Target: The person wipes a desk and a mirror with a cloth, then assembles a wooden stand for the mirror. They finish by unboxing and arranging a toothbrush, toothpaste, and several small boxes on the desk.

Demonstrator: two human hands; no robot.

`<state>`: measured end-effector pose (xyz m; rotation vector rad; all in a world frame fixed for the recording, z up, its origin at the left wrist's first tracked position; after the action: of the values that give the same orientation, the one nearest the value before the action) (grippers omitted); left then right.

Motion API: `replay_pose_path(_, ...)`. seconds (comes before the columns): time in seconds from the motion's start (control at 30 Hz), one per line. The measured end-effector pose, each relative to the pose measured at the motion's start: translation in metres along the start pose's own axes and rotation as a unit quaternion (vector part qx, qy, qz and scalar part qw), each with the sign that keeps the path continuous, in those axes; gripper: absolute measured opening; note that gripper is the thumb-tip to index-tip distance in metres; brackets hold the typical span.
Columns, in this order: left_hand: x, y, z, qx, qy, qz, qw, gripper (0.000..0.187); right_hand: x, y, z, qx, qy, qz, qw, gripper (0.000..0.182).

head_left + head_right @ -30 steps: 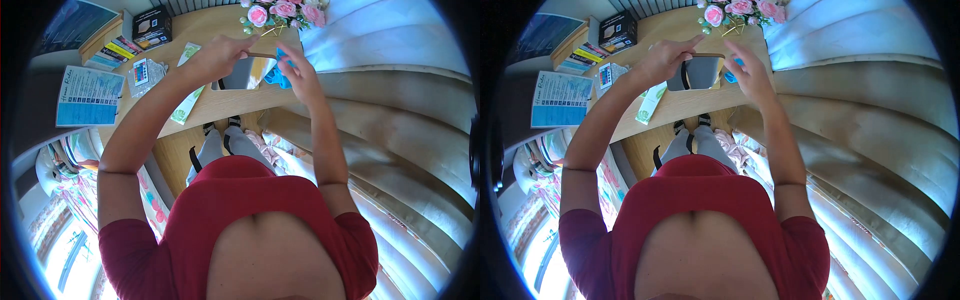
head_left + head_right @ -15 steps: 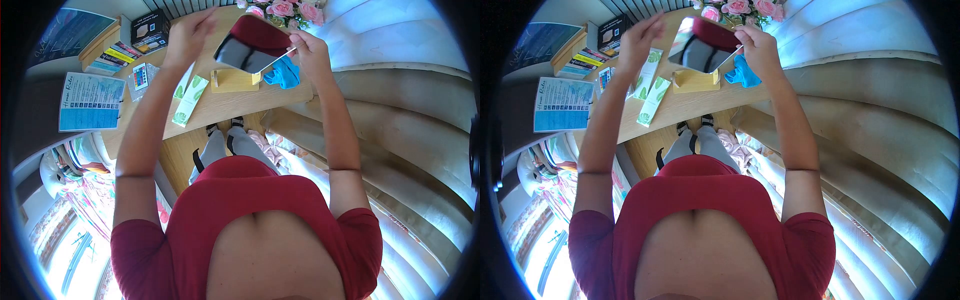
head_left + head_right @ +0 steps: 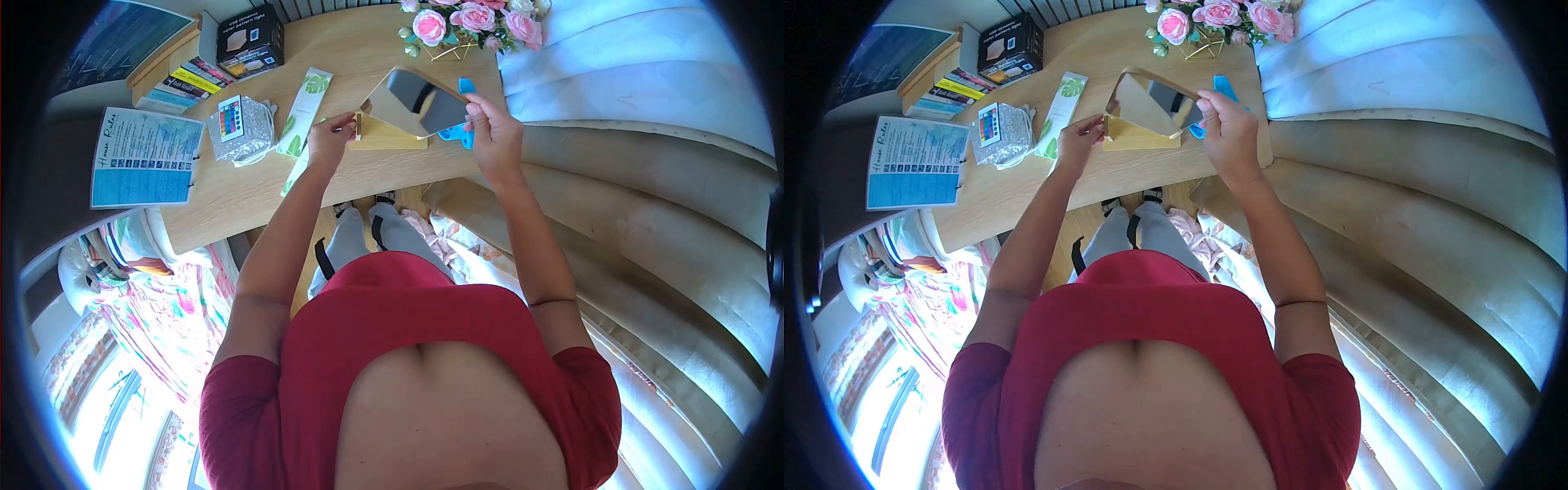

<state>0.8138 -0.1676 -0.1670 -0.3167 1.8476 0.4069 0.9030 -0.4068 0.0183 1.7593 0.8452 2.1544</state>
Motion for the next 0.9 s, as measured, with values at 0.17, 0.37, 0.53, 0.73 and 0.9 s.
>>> replay_pose_path(0.17,-0.002,0.000,0.003,0.021,0.021,-0.009,1.000,0.025,-0.004,0.000,0.005,0.023,0.031,0.010,0.999,0.017)
replay_pose_path(0.37,0.005,0.006,0.006,0.014,-0.019,0.015,1.000,0.020,-0.007,-0.002,0.000,0.044,0.047,-0.003,0.998,0.015)
replay_pose_path(0.53,-0.011,0.005,-0.003,0.016,-0.018,0.025,0.999,0.021,0.000,-0.004,-0.010,0.047,0.059,-0.040,0.996,0.013)
replay_pose_path(0.73,-0.006,0.003,0.000,0.018,-0.018,0.015,1.000,0.021,-0.004,-0.025,-0.017,0.029,0.086,-0.039,0.995,0.012)
replay_pose_path(0.9,0.005,0.004,0.006,0.034,-0.023,0.018,0.999,0.023,-0.016,-0.046,-0.018,0.027,0.054,-0.033,0.998,0.013)
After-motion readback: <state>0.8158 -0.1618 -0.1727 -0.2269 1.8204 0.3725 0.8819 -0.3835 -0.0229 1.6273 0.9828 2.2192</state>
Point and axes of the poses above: each hand's wrist, its own z-axis towards the middle knuckle, its own y-axis out of the back of the hand, x = y × z, the point moved 6 cm from there along z, towards the middle knuckle, and after that the axes turned 8 degrees about -y, right-handed, at the moved point
